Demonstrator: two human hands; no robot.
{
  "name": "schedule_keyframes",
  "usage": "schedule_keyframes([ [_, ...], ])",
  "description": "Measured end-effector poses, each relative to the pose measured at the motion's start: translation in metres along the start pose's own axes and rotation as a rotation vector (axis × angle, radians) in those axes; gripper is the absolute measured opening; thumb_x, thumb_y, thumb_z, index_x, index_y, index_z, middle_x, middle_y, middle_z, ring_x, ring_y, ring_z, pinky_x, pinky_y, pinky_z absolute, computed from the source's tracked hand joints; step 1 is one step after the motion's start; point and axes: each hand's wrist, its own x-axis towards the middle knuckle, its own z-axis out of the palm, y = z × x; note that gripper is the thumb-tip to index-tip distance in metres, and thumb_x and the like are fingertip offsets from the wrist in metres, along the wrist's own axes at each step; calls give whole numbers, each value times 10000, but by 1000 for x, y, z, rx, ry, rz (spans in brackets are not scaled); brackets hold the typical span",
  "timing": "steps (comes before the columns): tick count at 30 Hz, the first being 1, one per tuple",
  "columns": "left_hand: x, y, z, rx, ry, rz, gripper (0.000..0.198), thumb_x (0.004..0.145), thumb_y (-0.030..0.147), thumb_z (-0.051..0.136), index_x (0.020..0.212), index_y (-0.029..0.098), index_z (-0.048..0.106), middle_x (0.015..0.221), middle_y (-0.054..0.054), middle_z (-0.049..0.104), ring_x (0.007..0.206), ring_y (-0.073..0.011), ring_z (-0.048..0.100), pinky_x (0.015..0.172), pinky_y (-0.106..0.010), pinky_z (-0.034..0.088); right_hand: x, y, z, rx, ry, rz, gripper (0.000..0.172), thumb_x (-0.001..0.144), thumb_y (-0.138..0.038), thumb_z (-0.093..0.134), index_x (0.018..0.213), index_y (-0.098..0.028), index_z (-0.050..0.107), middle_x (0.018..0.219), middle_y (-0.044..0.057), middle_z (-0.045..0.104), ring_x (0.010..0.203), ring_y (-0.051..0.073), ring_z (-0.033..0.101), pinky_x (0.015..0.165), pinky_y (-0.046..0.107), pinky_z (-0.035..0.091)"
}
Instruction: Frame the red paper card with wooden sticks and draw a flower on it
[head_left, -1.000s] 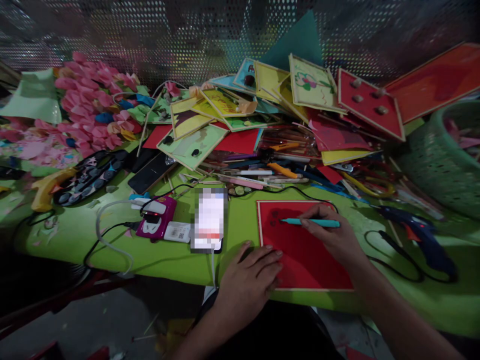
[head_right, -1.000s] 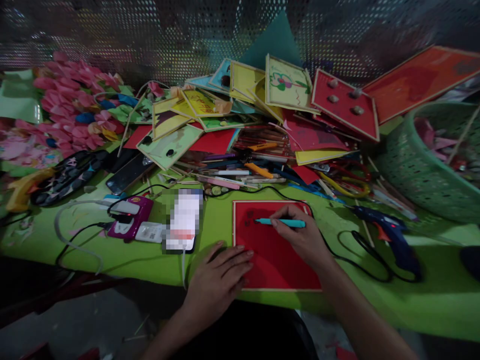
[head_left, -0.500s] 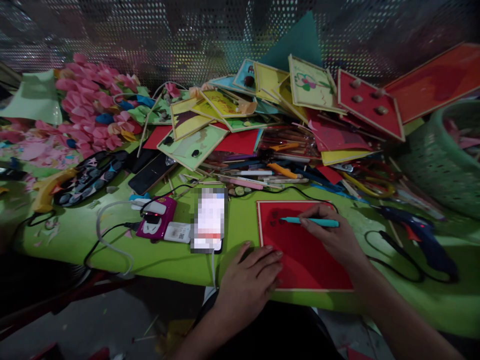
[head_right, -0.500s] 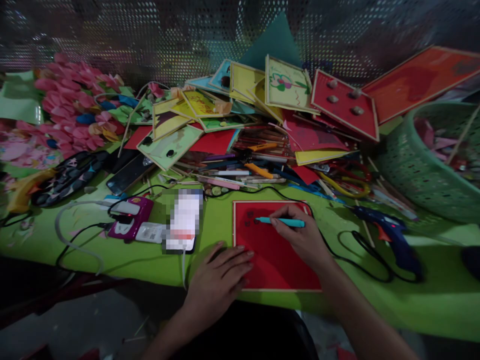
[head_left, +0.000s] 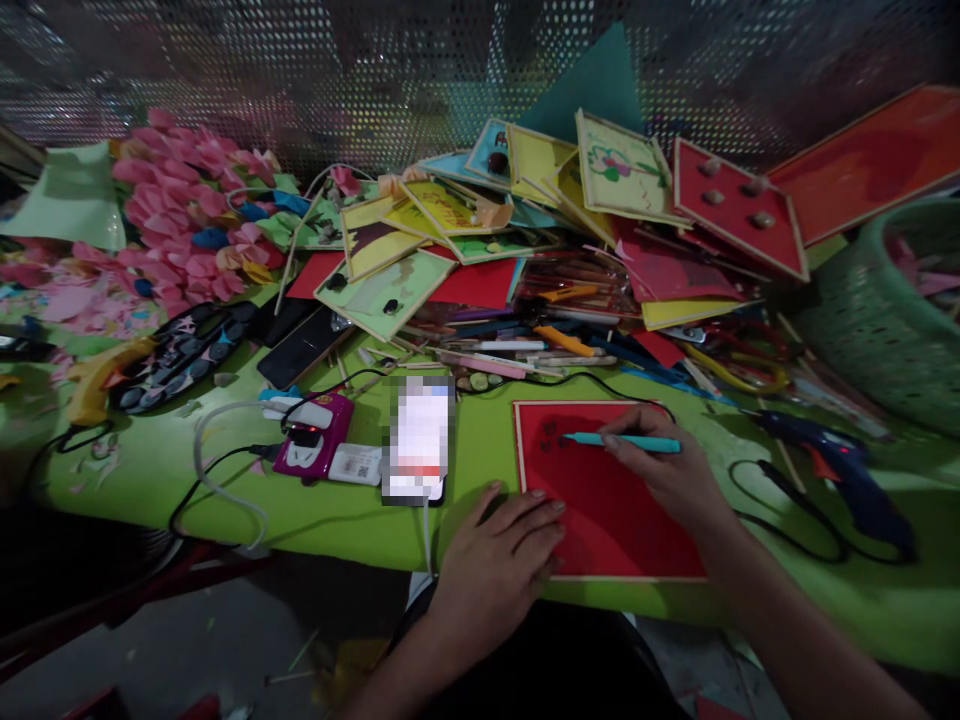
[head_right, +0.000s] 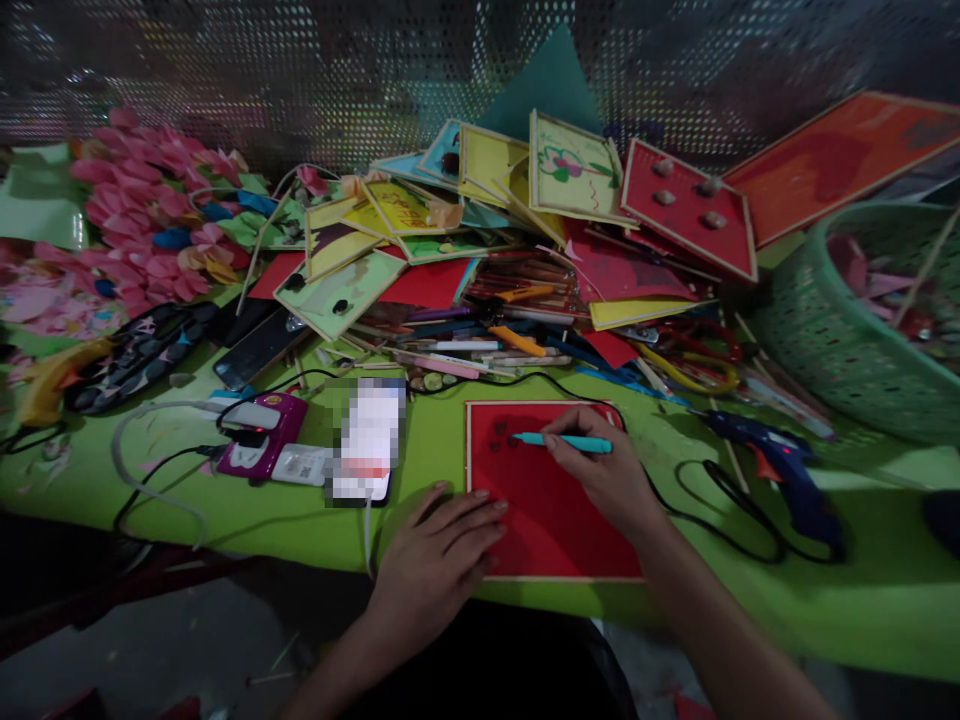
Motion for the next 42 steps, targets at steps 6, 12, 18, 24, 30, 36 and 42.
schedule_keyframes([
  [6, 0, 0, 0, 1, 5, 2, 250, 961, 302, 573, 1197, 276, 652, 1328, 53, 691, 1307, -99, 574, 1243, -357, 264, 0, -5, 0, -15, 0, 10, 144, 774, -351, 728, 762, -232, 648, 696, 3, 614, 612, 157, 509, 554, 284, 395],
  [12, 0, 0, 0, -8, 14, 4, 239, 961, 304, 576, 1188, 280, 650, 1331, 66, 687, 1302, -93, 577, 1245, -351, 261, -1, -2, -2, 28, 16, 47, 152, 776, -369, 730, 760, -243, 647, 656, -8, 583, 584, 155, 479, 532, 284, 378],
  [18, 0, 1, -1, 5, -32, -10, 251, 955, 316, 582, 1194, 283, 650, 1343, 64, 680, 1314, -101, 569, 1224, -380, 317, -1, -3, -2, 36, 26, 65, 191, 776, -394, 746, 757, -244, 629, 648, -7, 581, 581, 152, 470, 528, 279, 370],
  [24, 0, 0, 0, 2, -10, 2, 256, 961, 309, 570, 1201, 279, 654, 1331, 46, 690, 1317, -105, 569, 1234, -376, 295, -1, -5, 0, 25, 26, 37, 210, 780, -417, 750, 769, -242, 634, 689, -1, 598, 611, 158, 497, 555, 286, 398],
  [30, -1, 0, 1, -8, 4, 0, 251, 969, 313, 558, 1202, 279, 644, 1336, 62, 685, 1314, -101, 569, 1235, -377, 291, 0, -6, 0, -4, 8, 33, 202, 777, -407, 747, 772, -235, 642, 685, 1, 602, 601, 154, 493, 543, 283, 397],
  [36, -2, -1, 2, -12, 3, 10, 262, 967, 316, 562, 1213, 277, 643, 1346, 47, 680, 1325, -112, 562, 1246, -382, 269, 0, -3, 2, 7, 26, 31, 183, 777, -384, 742, 784, -228, 646, 716, 4, 615, 614, 151, 501, 554, 281, 399],
  [42, 1, 1, -2, 1, 4, 4, 244, 963, 309, 568, 1189, 276, 653, 1326, 52, 692, 1306, -101, 577, 1232, -372, 305, 0, -6, 1, -3, 37, 42, 147, 785, -369, 732, 780, -246, 651, 718, 6, 622, 633, 164, 513, 570, 291, 406],
])
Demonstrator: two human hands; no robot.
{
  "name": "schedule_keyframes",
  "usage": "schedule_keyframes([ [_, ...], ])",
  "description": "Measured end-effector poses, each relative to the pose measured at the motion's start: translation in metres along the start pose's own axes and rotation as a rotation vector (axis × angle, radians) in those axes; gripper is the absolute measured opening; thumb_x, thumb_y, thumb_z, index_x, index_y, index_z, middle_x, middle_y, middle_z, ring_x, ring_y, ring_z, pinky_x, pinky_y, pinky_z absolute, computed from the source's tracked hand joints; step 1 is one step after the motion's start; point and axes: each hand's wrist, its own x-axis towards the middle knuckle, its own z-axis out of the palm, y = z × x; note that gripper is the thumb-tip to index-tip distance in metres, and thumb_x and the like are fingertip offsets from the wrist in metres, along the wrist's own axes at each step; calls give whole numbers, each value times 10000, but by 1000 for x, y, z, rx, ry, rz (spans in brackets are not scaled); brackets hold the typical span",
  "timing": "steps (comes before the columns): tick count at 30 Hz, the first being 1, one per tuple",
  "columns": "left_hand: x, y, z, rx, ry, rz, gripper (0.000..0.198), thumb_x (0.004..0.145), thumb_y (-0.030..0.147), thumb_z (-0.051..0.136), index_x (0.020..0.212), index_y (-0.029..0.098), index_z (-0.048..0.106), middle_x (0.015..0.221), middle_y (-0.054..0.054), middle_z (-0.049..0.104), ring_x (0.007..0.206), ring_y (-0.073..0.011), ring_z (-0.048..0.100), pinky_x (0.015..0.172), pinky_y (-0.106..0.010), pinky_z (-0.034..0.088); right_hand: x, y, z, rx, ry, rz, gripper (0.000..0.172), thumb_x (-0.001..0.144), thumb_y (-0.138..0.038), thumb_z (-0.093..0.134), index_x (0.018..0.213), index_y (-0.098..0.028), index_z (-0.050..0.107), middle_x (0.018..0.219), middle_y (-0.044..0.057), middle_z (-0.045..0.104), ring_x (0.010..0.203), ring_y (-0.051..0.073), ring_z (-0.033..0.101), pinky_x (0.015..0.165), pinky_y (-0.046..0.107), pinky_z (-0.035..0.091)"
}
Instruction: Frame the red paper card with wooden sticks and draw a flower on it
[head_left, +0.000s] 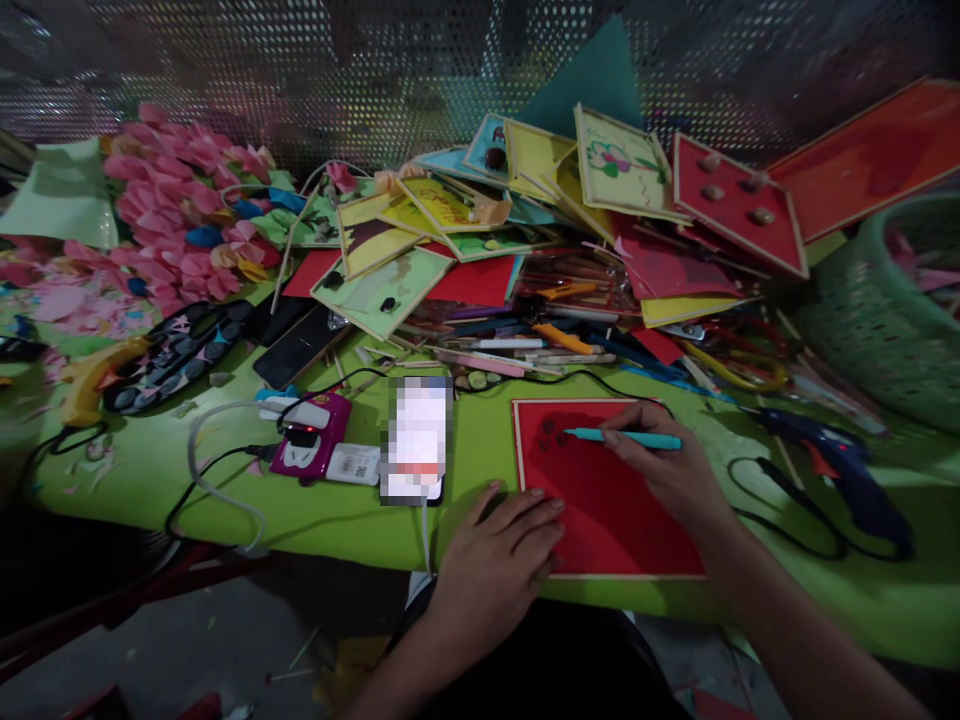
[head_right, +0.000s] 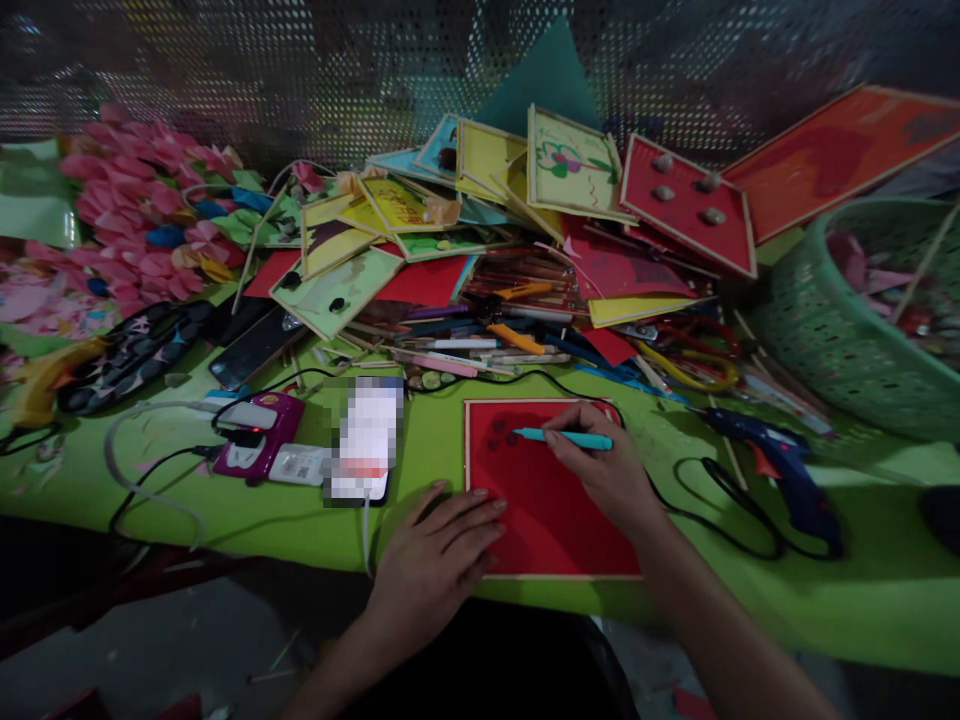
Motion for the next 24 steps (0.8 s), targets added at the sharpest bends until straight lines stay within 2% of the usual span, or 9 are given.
schedule_keyframes([
  [9, 1, 0, -1, -4, -34, -8, 254, 967, 300, 557, 1205, 279, 643, 1338, 52, 684, 1318, -105, 569, 1229, -380, 303, 1, 1, -2, 2, 0, -15, 160, 781, -368, 740, 757, -248, 638, 690, 1, 602, 622, 168, 505, 560, 292, 406],
  [13, 0, 0, 1, -16, -11, -13, 241, 967, 302, 558, 1187, 279, 656, 1316, 46, 698, 1304, -105, 580, 1244, -369, 275, 1, 1, -2, 9, -10, -19, 147, 770, -351, 739, 745, -249, 637, 691, -1, 605, 626, 168, 510, 576, 296, 416],
  [19, 0, 1, 0, -10, -48, -21, 262, 967, 305, 555, 1207, 275, 654, 1320, 29, 696, 1307, -126, 582, 1219, -410, 330, 0, 2, -3, 37, -6, 19, 187, 776, -389, 744, 755, -241, 631, 647, -7, 578, 580, 153, 469, 523, 281, 377],
  [24, 0, 1, -1, -3, -45, -17, 262, 960, 292, 564, 1207, 281, 650, 1332, 49, 689, 1310, -110, 576, 1221, -395, 330, -1, 1, -2, 40, -24, -8, 214, 777, -418, 753, 774, -235, 642, 692, 4, 602, 609, 158, 504, 548, 286, 408],
])
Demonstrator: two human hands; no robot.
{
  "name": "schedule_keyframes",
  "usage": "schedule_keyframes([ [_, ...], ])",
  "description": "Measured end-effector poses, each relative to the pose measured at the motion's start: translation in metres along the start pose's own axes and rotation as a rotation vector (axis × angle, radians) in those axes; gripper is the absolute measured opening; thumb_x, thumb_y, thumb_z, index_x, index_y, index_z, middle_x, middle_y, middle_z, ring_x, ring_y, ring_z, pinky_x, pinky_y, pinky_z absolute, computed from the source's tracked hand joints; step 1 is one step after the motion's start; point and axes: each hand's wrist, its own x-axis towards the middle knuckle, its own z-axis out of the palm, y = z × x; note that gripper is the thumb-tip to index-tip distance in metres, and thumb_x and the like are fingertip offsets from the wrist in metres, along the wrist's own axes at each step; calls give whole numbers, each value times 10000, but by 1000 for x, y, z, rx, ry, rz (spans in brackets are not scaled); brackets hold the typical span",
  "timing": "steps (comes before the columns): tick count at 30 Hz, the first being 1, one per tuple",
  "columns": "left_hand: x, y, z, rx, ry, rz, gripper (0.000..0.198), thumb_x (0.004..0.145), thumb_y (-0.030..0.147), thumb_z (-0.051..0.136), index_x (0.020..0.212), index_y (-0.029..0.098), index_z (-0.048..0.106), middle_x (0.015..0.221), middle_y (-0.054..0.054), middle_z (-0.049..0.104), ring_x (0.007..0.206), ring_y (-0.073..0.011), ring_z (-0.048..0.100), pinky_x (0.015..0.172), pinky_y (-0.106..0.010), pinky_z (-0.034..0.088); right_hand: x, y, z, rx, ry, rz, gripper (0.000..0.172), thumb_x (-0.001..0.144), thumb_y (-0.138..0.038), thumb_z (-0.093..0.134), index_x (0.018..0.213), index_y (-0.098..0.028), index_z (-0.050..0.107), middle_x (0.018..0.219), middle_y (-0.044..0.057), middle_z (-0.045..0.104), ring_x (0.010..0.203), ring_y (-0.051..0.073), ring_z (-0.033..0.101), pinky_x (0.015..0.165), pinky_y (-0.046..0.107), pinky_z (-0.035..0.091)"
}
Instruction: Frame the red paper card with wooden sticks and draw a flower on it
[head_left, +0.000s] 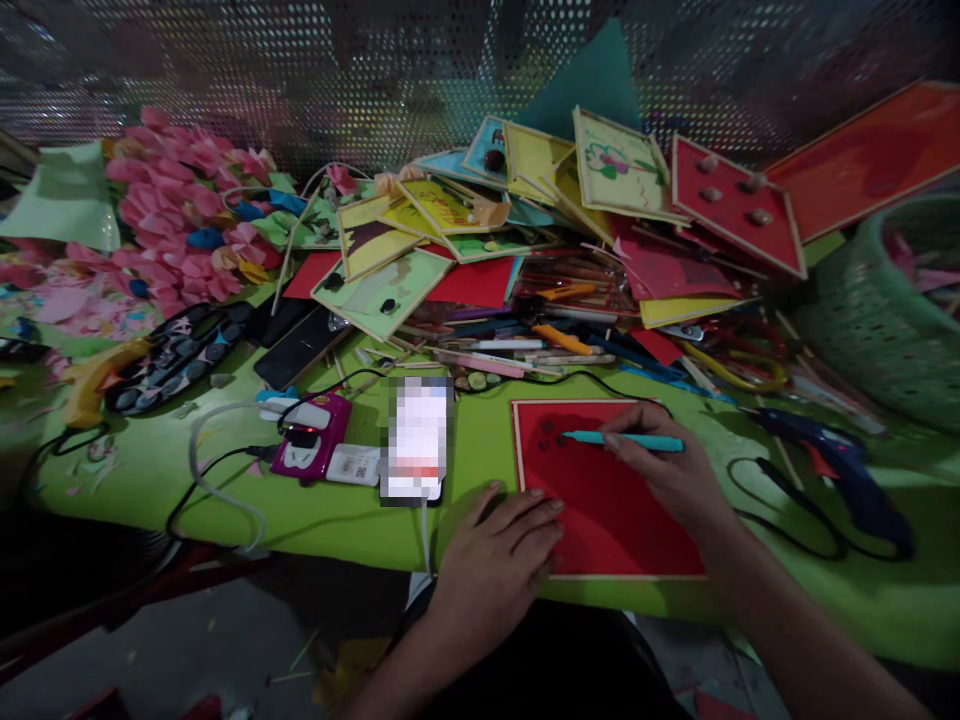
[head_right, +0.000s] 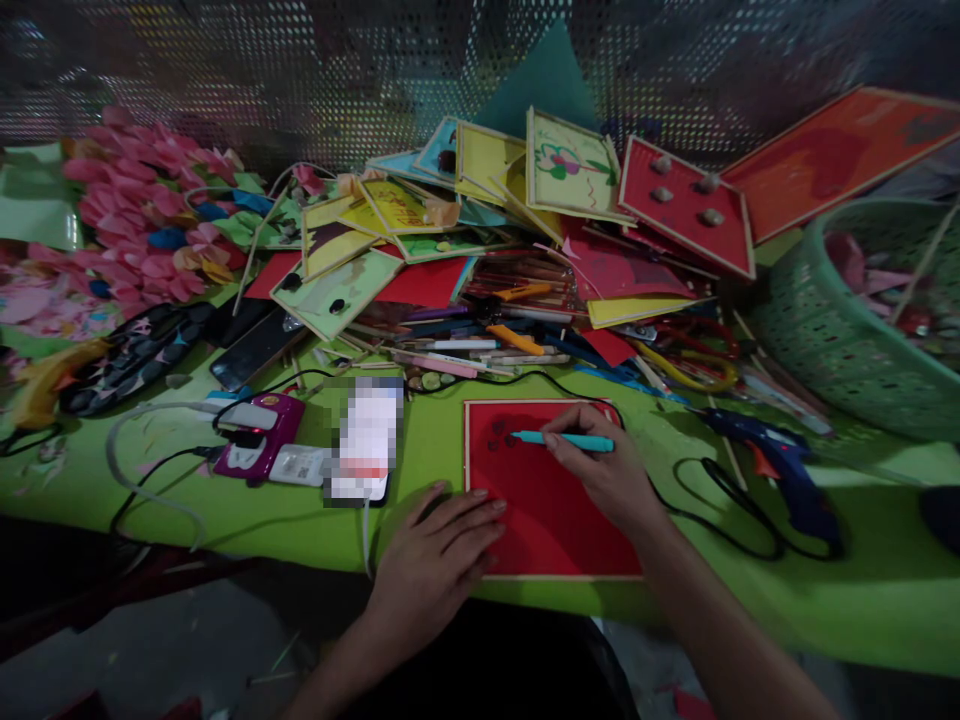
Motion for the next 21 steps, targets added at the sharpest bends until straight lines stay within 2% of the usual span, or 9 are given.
schedule_keyframes([
  [11, 0, -1, 2, 6, 43, 13, 248, 960, 298, 567, 1190, 283, 657, 1314, 51, 700, 1296, -103, 583, 1236, -365, 285, -1, 2, 1, -53, -29, -21, 191, 803, -405, 741, 803, -229, 668, 722, 12, 629, 637, 162, 530, 564, 283, 424],
  [21, -2, -2, 2, 21, 34, 16, 251, 960, 302, 566, 1194, 287, 657, 1326, 50, 693, 1313, -102, 569, 1227, -370, 302, -1, 4, 2, -64, -27, -38, 200, 825, -421, 729, 826, -229, 676, 772, 26, 656, 691, 178, 574, 621, 299, 461],
])
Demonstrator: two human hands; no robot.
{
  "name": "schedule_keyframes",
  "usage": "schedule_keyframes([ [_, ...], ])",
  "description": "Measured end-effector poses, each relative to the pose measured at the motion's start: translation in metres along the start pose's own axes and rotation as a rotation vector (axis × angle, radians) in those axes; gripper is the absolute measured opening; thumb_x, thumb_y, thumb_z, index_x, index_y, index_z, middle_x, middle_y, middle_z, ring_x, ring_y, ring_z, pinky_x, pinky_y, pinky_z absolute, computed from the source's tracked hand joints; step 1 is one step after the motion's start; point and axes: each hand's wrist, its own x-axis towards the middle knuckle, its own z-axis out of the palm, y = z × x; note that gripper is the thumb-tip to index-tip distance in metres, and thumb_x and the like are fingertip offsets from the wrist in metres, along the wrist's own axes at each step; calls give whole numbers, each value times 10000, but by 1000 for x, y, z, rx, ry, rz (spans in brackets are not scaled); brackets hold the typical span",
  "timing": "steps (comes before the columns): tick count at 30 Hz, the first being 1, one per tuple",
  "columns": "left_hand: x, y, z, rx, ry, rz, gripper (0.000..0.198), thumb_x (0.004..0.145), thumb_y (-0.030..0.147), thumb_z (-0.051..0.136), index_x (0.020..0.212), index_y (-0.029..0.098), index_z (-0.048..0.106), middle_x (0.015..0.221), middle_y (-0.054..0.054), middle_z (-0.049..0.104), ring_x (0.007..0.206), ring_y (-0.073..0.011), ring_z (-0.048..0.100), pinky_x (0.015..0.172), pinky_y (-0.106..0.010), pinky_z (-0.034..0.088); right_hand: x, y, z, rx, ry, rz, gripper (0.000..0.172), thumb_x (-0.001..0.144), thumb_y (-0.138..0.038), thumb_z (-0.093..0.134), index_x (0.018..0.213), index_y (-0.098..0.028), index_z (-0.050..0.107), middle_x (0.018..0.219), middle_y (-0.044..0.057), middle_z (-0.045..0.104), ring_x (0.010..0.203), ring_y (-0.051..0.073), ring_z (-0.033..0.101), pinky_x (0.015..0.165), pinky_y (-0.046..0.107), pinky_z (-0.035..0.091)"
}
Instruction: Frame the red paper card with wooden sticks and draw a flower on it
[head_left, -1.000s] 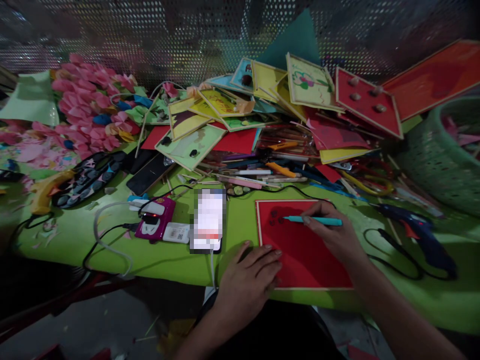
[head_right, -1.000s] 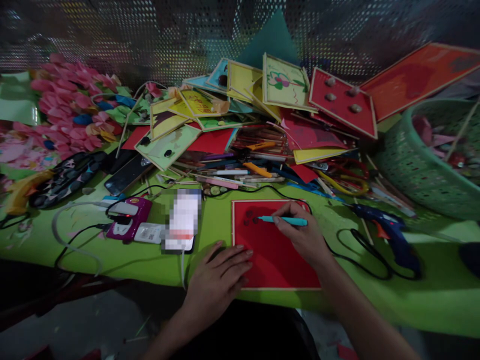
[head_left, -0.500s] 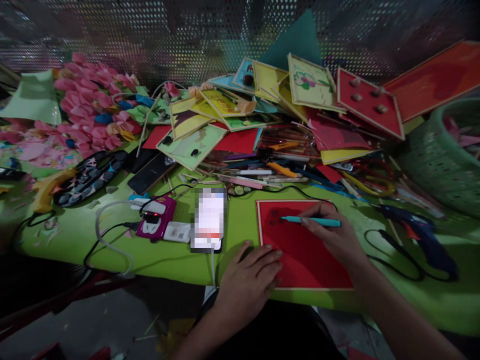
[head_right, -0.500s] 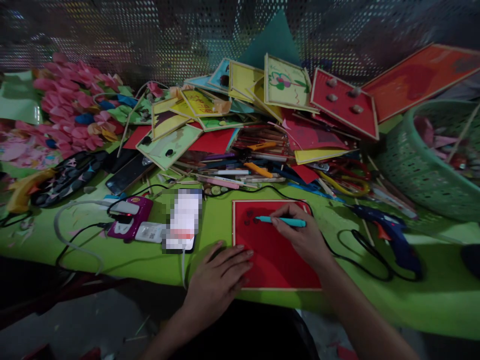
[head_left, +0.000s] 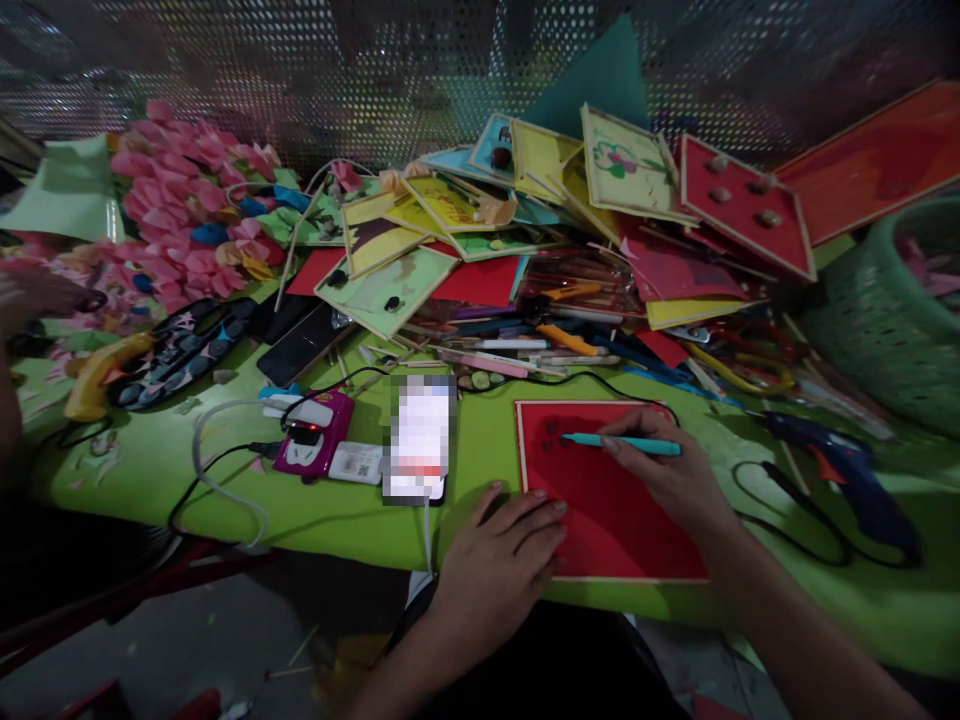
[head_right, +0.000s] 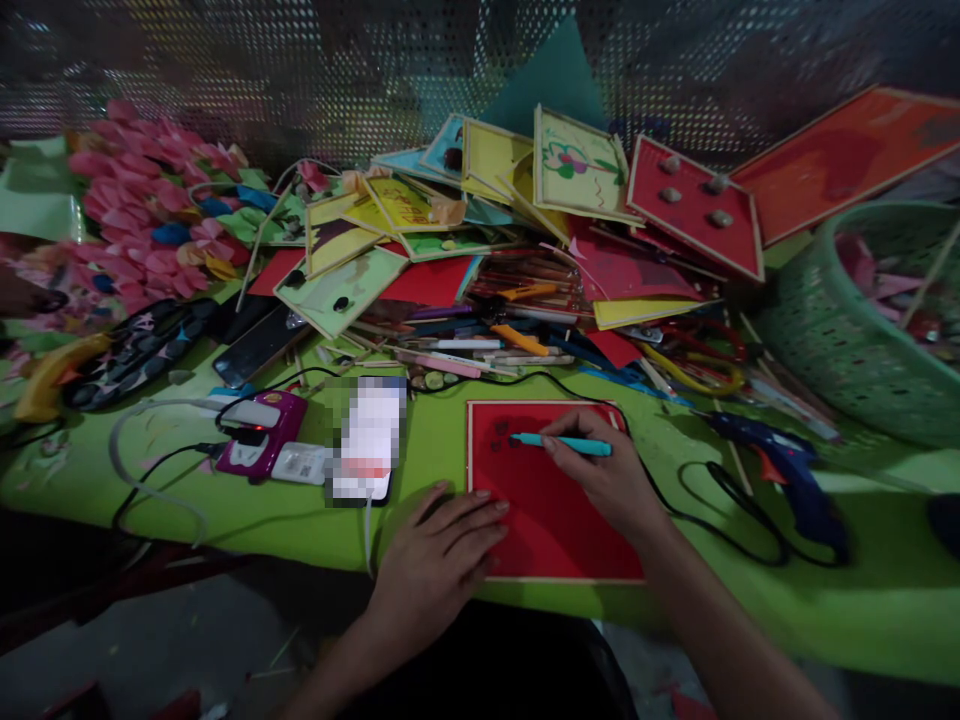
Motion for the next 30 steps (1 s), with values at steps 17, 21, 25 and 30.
schedule_keyframes([
  [17, -2, 0, 2, -21, -14, -11, 258, 970, 295, 546, 1207, 286, 648, 1337, 45, 686, 1313, -111, 574, 1228, -387, 309, -1, -1, 0, 0, -52, 19, 171, 843, -394, 718, 866, -228, 687, 792, 20, 654, 689, 172, 566, 615, 290, 450],
  [21, -2, 0, 1, 10, -36, -6, 274, 965, 281, 548, 1220, 292, 647, 1342, 42, 683, 1316, -119, 572, 1216, -392, 326, -1, -1, 0, 6, -49, 26, 166, 836, -387, 723, 843, -227, 680, 765, 15, 647, 672, 168, 556, 601, 286, 443],
  [25, -2, -1, 2, 17, -35, -5, 270, 951, 295, 577, 1211, 293, 653, 1337, 48, 687, 1314, -111, 570, 1226, -385, 308, -1, -1, -3, 53, -15, 7, 193, 816, -409, 748, 823, -228, 681, 752, 14, 642, 660, 162, 548, 590, 282, 436],
  [30, 0, 0, 2, 9, -2, 3, 263, 949, 311, 591, 1203, 289, 655, 1336, 67, 686, 1307, -90, 569, 1238, -356, 279, -3, 10, -6, 170, 80, 17, 199, 812, -417, 772, 843, -243, 681, 724, -3, 614, 637, 151, 532, 566, 277, 422],
])
